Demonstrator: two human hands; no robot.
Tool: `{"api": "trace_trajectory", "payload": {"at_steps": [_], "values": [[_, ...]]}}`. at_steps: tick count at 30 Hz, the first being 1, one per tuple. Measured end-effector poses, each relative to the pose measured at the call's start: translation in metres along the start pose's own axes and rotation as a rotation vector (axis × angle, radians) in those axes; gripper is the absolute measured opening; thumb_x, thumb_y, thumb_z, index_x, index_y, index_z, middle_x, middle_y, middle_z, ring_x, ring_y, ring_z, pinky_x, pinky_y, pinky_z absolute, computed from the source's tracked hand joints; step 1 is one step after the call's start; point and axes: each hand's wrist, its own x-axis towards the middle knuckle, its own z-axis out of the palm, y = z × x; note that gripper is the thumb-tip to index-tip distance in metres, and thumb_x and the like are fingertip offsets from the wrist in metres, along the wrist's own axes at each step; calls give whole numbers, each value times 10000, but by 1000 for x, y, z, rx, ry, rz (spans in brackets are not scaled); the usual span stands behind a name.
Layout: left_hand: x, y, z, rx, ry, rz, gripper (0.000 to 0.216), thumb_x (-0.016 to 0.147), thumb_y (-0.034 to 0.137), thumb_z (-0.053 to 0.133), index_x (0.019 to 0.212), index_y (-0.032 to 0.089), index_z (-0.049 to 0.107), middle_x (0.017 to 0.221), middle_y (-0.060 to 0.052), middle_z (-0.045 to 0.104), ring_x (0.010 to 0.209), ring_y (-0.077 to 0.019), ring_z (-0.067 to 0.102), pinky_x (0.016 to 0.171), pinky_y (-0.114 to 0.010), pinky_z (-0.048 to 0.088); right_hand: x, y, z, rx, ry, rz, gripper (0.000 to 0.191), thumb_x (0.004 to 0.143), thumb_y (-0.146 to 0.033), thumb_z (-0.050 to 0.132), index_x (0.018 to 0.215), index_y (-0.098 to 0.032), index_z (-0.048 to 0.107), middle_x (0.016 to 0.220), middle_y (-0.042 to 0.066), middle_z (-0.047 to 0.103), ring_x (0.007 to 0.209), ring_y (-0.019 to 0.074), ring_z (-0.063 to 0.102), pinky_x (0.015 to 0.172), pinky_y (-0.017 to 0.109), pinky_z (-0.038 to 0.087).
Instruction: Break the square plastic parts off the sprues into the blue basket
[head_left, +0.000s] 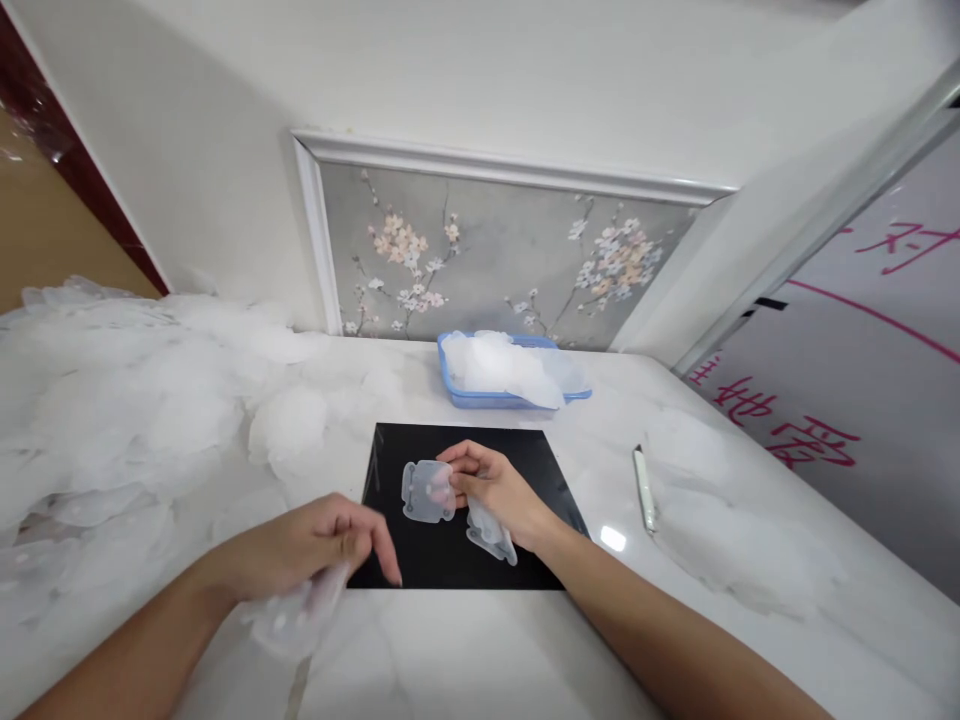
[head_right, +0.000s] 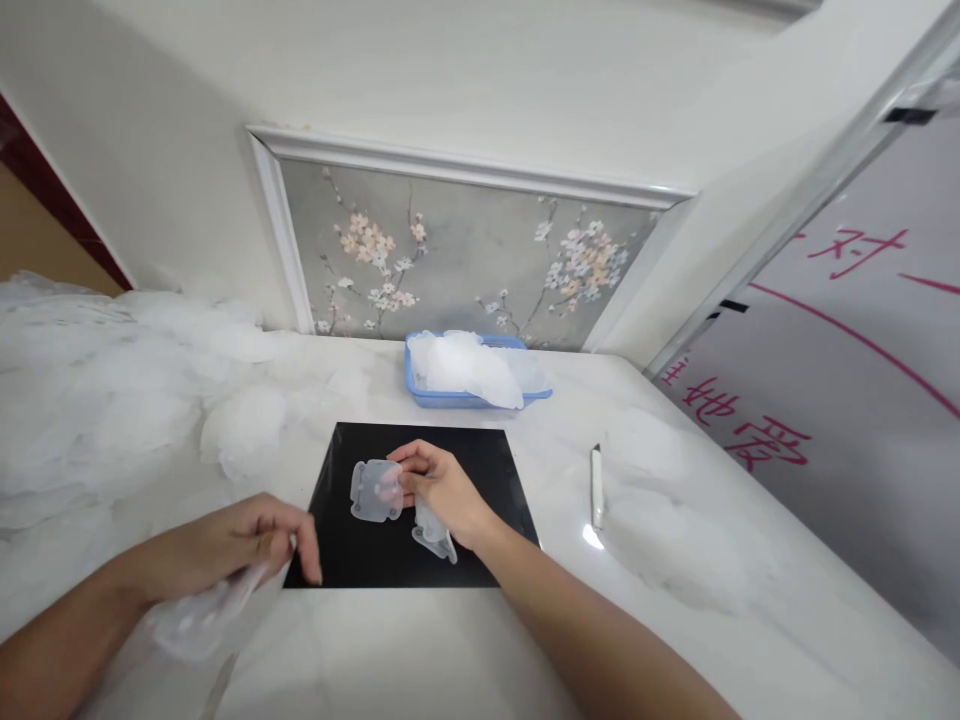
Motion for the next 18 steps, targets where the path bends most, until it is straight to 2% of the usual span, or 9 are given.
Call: {"api": "trace_trajectory", "payload": {"at_steps": [3,4,5,10,12,14,16,17,18], "values": [[7,-1,0,-62,498,8,499,856,646,454,716,198,621,567,42,412,489,-106,342,477,-233,262,-1,-1,0,-14,-1,-5,262,653,-283,764,860,-186,636,729,-22,625,677,163,662,628,289,532],[10,-2,-2,-105,611,10,468,834,647,498,702,204,567,601,46,428,515,-107,370,496,-227,289,-2,-1,0,-16,-4,-6,256,654,-276,759,860,-186,635,731,-22,626,666,156,657,625,286,530],[11,-2,-3,-155,658,13,438,806,638,553,716,210,523,632,50,452,542,-108,403,520,-224,318,-3,-1,0,-17,-5,-8,251,655,-272,753,858,-186,634,734,-21,629,655,151,652,622,284,529],[8,-3,-3,-318,455,-18,453,697,411,778,976,253,457,752,27,649,694,-155,623,689,-265,452,-2,-2,2,-18,-5,-4,236,655,-260,746,850,-189,634,740,-16,633,677,158,654,634,287,530],[9,-4,-1,-280,421,-7,475,711,383,765,1065,258,475,737,22,666,687,-165,648,656,-260,463,1,-2,1,-20,-2,-2,242,652,-263,749,850,-187,632,748,-12,636,675,154,651,639,288,528],[15,-6,1,-214,443,-10,436,745,410,721,1095,255,511,592,58,599,529,-141,589,497,-218,400,1,1,-2,-25,1,3,257,647,-271,753,857,-188,631,744,-12,632,654,149,641,639,293,527],[21,-10,6,-197,469,7,377,762,430,687,1058,249,539,470,100,480,369,-100,420,389,-198,260,-3,6,-6,-58,21,-5,273,644,-284,764,863,-195,630,713,-23,609,622,141,623,619,289,521],[22,-12,9,-226,467,48,351,754,430,687,1017,248,544,457,110,449,337,-81,344,380,-200,231,-7,10,-8,-92,37,-22,274,654,-298,767,869,-201,630,690,-30,590,611,139,613,602,281,515],[24,-13,14,-284,430,163,330,753,420,681,993,242,541,516,91,497,360,-74,345,403,-210,267,-11,14,-9,-142,40,-55,275,674,-320,768,884,-206,631,689,-31,583,599,133,598,583,272,507]]}}
